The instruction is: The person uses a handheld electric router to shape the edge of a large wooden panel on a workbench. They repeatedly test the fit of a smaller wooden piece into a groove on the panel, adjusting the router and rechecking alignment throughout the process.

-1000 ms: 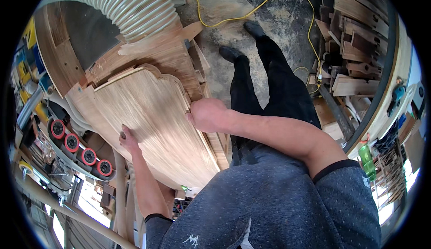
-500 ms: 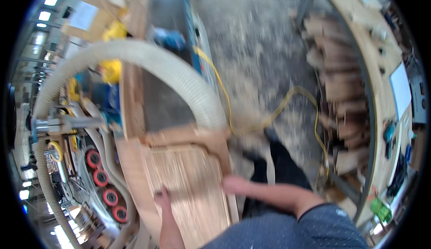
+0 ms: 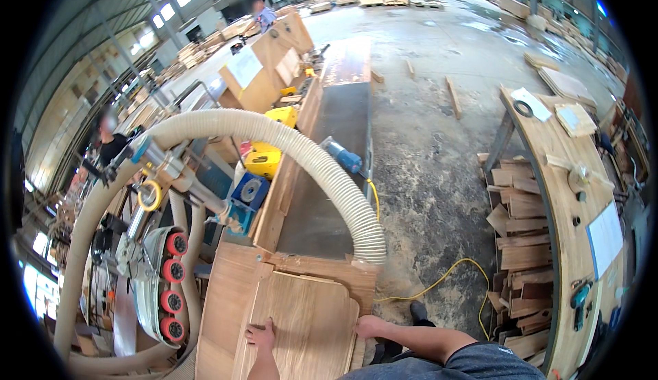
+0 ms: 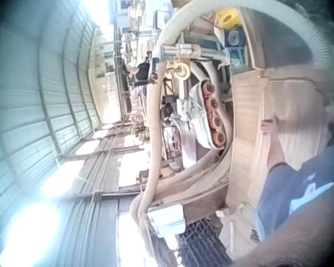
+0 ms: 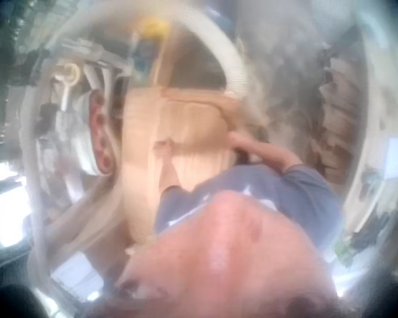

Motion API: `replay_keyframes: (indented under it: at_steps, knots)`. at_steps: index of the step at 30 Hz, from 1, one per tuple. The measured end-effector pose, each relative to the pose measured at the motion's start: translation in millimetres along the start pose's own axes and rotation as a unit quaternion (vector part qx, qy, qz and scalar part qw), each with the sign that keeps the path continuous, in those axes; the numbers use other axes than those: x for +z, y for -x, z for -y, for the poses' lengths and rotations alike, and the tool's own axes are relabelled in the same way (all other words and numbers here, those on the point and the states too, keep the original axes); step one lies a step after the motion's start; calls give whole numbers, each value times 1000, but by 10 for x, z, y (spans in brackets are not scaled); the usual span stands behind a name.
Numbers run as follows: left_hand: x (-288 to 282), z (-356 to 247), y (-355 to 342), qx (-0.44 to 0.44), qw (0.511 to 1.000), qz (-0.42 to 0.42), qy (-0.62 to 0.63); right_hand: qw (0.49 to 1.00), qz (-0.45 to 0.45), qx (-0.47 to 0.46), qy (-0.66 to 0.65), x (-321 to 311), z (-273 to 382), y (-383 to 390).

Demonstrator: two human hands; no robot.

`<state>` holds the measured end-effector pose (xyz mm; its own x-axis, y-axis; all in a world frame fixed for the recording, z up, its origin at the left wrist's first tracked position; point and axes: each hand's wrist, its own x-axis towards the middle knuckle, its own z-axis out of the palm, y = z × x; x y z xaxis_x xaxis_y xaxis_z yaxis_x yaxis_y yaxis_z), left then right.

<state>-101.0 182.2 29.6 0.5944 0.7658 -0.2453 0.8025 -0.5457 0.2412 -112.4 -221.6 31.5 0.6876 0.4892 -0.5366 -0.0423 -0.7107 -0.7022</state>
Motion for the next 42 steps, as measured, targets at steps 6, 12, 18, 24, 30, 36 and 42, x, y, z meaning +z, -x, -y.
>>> replay_keyframes:
  at_steps: [6, 12, 18, 24, 30, 36, 42]
  knots:
    - [74, 52, -78, 3, 1000, -4, 12, 997, 5, 62, 48, 90, -23, -108]
    - [58, 33, -11, 11, 999, -22, 41, 992, 30, 79, 89, 127, -158, -274]
    - [50, -15, 36, 11, 998, -30, 51, 993, 7, 55, 107, 117, -180, -239]
    - [-32, -54, 83, 7, 998, -13, 54, 993, 36, 62, 95, -16, -57, -181]
    - [-98, -102, 122, 1, 998, -8, 56, 989, 90, 44, 107, -132, -72, -228]
    - [-95, -122, 109, -3, 999, -8, 50, 985, 100, 11, 142, -32, -303, -389]
    - [-48, -80, 73, -8, 999, -12, 40, 981, 117, -25, 155, -19, -378, -438]
